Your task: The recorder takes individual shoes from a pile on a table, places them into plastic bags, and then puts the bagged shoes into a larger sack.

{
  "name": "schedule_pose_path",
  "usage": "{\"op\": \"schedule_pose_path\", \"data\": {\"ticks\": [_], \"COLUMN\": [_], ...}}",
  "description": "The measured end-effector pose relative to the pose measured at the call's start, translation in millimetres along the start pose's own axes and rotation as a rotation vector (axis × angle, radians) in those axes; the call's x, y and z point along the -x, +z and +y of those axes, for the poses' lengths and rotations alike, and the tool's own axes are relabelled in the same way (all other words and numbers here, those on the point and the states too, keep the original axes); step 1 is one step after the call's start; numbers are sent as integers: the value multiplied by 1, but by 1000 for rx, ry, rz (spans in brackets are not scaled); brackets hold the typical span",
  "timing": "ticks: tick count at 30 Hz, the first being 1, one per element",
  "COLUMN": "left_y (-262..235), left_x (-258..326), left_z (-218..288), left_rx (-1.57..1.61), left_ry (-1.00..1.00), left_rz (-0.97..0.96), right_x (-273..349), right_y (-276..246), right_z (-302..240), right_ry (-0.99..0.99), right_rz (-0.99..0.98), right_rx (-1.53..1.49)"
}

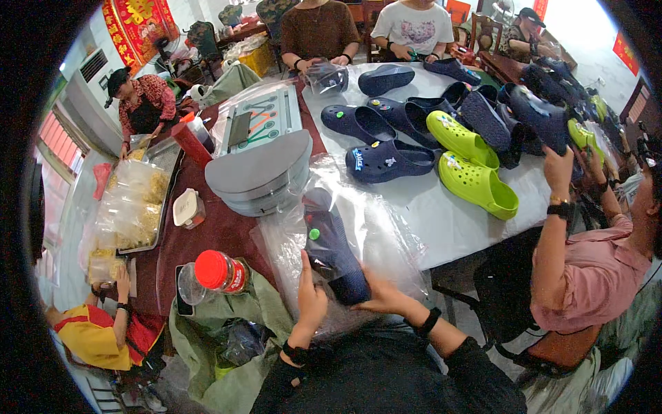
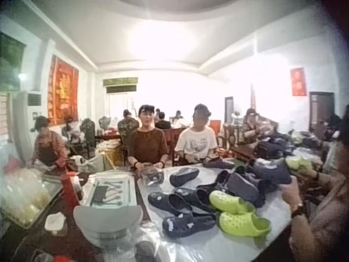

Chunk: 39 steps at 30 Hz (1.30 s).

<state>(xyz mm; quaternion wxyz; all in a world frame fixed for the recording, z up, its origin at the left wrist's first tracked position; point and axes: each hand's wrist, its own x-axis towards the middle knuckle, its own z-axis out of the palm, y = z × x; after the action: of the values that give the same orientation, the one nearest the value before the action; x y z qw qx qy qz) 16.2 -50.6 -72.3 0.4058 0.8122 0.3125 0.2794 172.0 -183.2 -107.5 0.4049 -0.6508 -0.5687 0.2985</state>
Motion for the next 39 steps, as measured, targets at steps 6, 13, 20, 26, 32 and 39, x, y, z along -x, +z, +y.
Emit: {"op": "schedule_pose_path", "data": {"ticks": [6, 13, 20, 26, 32, 39], "left_y": [-7, -10, -18, -27, -16, -13], "left_x": [10, 17, 20, 22, 4, -4], "left_z": [-12, -3, 13, 38, 16, 40], "left_rx": [-42, -133, -147, -160, -774, -692], "left_ry": [-83, 29, 34, -361, 130, 302], "left_rz": [-23, -87, -205, -271, 222, -105], "right_x": [3, -6, -6, -8, -10, 1], "right_y": [-1, -14, 7, 7, -3, 6], "right_z": [-7, -46, -25, -16, -34, -11], "right_ry": [199, 257, 249, 297, 187, 6], "right_rz": [-84, -62, 87, -9, 6, 155], "right_rx": [119, 81, 278, 311, 423, 415]}}
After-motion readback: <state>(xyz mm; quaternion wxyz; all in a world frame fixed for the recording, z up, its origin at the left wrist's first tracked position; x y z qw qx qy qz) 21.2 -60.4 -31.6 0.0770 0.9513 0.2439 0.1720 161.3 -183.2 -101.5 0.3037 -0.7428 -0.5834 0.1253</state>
